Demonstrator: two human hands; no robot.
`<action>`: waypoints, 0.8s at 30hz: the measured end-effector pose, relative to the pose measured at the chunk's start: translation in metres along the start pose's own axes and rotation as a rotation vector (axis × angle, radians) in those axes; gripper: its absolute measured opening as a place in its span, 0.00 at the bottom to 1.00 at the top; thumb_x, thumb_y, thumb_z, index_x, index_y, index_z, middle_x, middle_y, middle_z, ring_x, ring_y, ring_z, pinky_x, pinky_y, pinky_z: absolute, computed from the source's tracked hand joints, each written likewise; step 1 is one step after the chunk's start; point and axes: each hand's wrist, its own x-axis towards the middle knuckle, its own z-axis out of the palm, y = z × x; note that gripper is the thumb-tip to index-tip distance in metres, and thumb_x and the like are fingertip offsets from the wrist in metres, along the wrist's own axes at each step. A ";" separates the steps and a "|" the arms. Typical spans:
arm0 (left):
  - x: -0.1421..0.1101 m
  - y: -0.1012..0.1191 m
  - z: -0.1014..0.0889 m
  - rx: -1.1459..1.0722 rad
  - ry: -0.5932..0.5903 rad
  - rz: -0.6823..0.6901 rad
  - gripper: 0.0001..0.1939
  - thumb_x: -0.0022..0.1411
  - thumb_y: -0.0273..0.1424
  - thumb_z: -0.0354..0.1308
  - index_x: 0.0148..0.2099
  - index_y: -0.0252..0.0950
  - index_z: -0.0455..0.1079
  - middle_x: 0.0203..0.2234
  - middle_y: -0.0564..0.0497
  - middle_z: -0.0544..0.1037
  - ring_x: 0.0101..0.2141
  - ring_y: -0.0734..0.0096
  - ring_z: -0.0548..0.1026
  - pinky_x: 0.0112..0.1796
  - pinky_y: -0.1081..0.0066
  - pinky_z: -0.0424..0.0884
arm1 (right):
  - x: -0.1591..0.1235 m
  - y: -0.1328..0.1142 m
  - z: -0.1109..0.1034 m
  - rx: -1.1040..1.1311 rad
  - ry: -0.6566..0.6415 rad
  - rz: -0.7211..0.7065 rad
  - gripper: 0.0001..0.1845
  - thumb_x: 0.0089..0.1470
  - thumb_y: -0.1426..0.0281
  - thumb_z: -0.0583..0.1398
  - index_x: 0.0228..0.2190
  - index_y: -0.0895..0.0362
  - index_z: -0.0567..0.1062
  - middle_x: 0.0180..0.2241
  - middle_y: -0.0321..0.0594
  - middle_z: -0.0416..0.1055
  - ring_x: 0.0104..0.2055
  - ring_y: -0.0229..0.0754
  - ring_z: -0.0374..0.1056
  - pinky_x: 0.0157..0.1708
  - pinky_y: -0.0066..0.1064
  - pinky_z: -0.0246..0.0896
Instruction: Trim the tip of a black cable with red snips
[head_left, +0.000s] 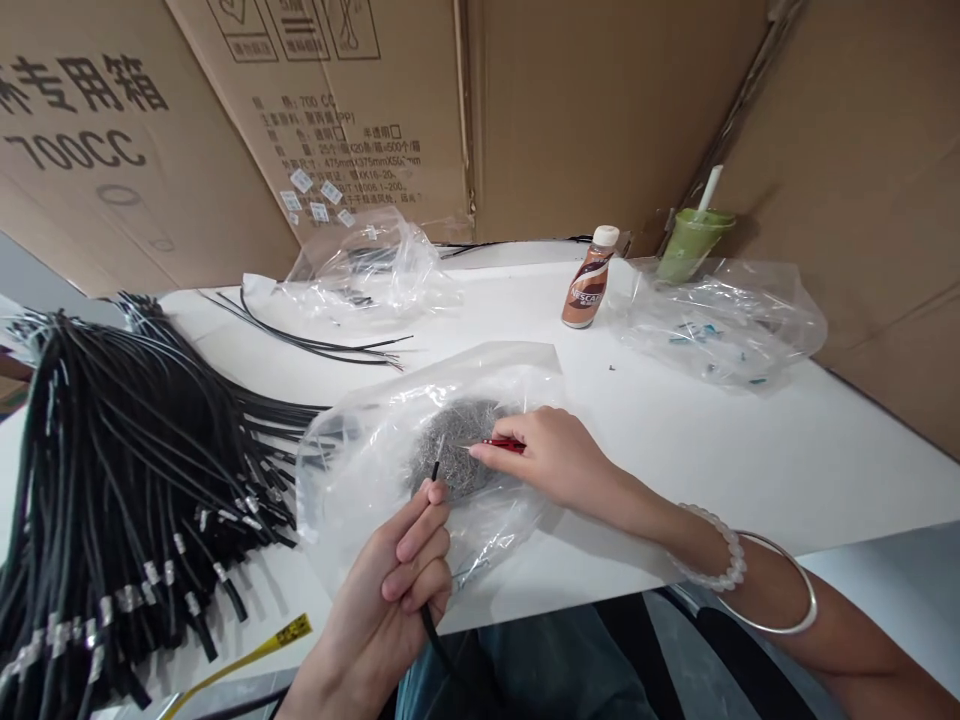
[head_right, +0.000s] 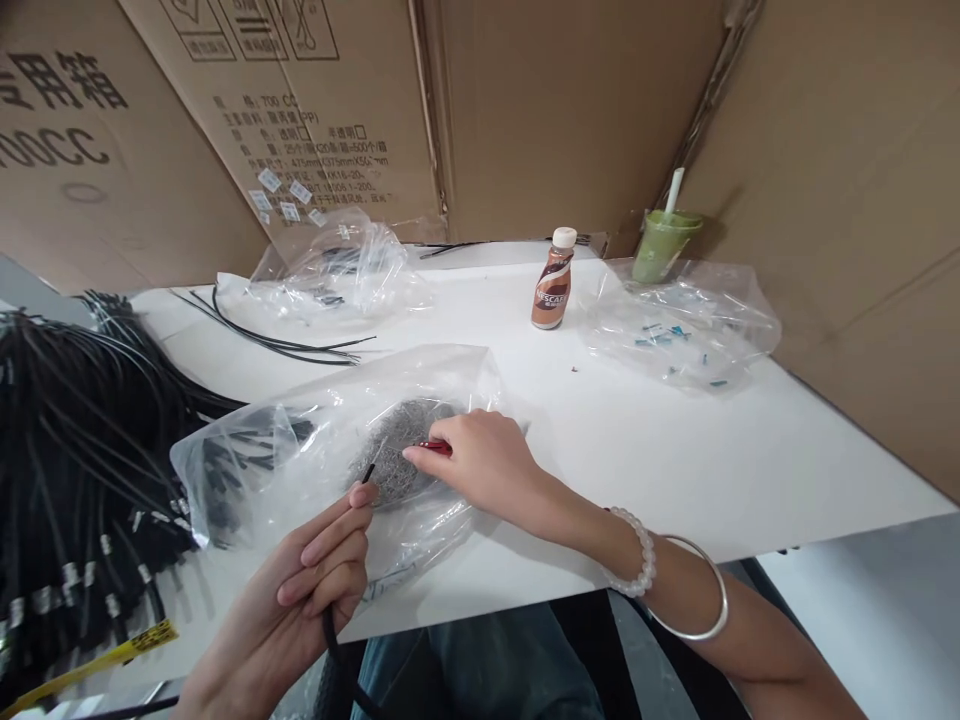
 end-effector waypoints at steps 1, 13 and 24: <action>-0.001 0.000 0.000 -0.005 -0.009 0.000 0.22 0.73 0.26 0.32 0.30 0.32 0.61 0.10 0.62 0.55 0.05 0.88 0.55 0.09 0.84 0.47 | -0.001 0.000 0.000 0.010 0.007 -0.012 0.26 0.56 0.52 0.55 0.17 0.58 0.60 0.15 0.30 0.56 0.20 0.32 0.50 0.22 0.29 0.39; 0.000 -0.001 -0.016 -0.266 -0.334 -0.030 0.19 0.71 0.22 0.34 0.28 0.35 0.57 0.08 0.60 0.57 0.07 0.84 0.59 0.10 0.80 0.41 | -0.009 0.001 0.011 0.228 0.236 -0.193 0.26 0.57 0.52 0.56 0.19 0.57 0.58 0.15 0.27 0.52 0.19 0.29 0.48 0.21 0.24 0.44; -0.003 -0.006 -0.015 -0.665 -0.557 -0.228 0.16 0.58 0.12 0.48 0.24 0.35 0.55 0.08 0.65 0.50 0.07 0.91 0.47 0.09 0.89 0.34 | -0.010 0.008 0.021 -0.085 0.525 -0.504 0.27 0.59 0.51 0.54 0.20 0.58 0.69 0.13 0.29 0.58 0.16 0.29 0.49 0.18 0.25 0.42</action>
